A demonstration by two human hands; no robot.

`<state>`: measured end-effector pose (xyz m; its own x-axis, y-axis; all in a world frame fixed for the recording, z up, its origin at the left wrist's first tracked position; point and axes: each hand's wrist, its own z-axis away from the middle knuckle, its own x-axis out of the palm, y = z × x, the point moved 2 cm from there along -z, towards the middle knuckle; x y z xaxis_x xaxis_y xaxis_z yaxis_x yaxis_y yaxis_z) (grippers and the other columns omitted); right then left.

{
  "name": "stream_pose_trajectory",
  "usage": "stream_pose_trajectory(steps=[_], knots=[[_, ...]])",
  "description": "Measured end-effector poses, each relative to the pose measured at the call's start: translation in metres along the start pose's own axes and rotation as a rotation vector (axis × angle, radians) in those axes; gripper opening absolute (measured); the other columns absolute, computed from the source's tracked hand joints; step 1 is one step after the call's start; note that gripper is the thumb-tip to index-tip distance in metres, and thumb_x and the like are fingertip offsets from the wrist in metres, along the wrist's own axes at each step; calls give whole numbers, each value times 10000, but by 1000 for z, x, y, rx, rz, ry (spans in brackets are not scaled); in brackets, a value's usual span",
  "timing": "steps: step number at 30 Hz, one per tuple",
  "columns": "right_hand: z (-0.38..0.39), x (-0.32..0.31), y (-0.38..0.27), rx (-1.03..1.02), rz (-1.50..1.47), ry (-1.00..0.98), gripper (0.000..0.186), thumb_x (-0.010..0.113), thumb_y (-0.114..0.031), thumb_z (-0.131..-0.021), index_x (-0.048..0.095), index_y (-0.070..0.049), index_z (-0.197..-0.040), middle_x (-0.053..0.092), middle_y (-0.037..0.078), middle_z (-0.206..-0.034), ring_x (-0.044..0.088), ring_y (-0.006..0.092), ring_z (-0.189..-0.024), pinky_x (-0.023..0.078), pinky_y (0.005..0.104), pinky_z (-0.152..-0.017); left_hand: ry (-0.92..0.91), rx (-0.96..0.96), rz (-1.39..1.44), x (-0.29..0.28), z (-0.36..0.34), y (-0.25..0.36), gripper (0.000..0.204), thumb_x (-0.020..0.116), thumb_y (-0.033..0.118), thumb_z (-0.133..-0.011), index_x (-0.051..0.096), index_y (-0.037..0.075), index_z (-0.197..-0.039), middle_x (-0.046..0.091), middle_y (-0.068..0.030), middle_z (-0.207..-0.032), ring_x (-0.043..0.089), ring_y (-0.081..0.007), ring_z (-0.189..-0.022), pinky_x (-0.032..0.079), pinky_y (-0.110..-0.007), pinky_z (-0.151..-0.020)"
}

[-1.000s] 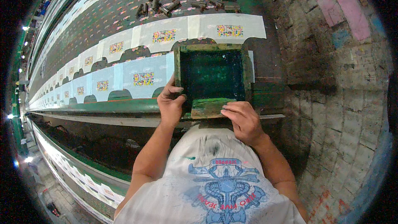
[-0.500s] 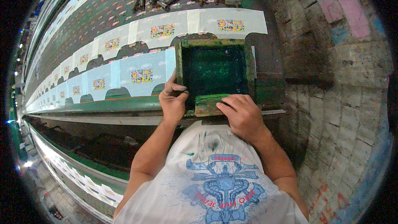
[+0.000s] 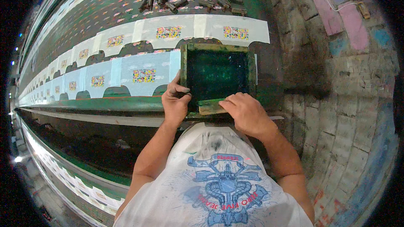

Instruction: The person holds a screen printing frame over a conveyor of printed sheets and repeatedly uses a squeegee to spread green ink across the screen. The person maintains steady pressure and motion while the conveyor moves the sheets beneath the frame.

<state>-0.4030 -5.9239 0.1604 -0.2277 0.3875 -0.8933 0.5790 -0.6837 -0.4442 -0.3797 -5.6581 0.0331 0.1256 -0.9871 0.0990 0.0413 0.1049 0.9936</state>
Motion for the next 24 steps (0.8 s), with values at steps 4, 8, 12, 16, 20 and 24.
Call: stream_pose_trajectory(steps=[4,8,12,16,20,24], knots=[[-23,-16,35,8,-100,-151,351,675,2,-888,750,1,-1230,745,187,-1135,697,413,-1108,573,501,-979,5,19,-23,-2,-1,-7,251,717,-162,-773,721,43,-917,541,-263,-1705,580,-291,-1522,435,-413,-1247],[-58,-25,59,-46,-118,-77,335,677,45,-892,755,-2,-1214,738,202,-1118,693,428,-1103,571,516,-986,-16,54,-24,-2,-2,-3,242,714,-160,-778,723,37,-918,532,-260,-1713,586,-285,-1516,435,-412,-1242],[-87,-21,81,-27,-2,85,347,661,56,-891,754,6,-1221,737,207,-1120,703,429,-1148,570,523,-1020,-14,56,-1,0,-2,-2,249,711,-166,-776,728,34,-923,527,-260,-1718,584,-288,-1520,437,-412,-1239],[-96,-20,79,126,-31,110,437,624,72,-889,762,-29,-1291,745,195,-1142,703,429,-1174,567,527,-1050,-2,48,-52,-1,0,0,253,706,-173,-773,730,34,-918,525,-271,-1715,579,-295,-1526,435,-415,-1241],[-91,-11,72,135,51,132,464,634,39,-886,780,-74,-1313,756,187,-1152,715,417,-1165,571,523,-1066,-1,51,-122,-1,0,2,242,719,-160,-764,735,36,-905,527,-291,-1706,566,-322,-1540,426,-427,-1250],[-81,-8,64,136,64,74,426,664,12,-896,790,-85,-1291,758,171,-1124,712,410,-1125,571,527,-1044,-5,86,-188,-2,1,2,234,726,-137,-749,740,43,-898,535,-302,-1694,547,-357,-1560,406,-443,-1268]])
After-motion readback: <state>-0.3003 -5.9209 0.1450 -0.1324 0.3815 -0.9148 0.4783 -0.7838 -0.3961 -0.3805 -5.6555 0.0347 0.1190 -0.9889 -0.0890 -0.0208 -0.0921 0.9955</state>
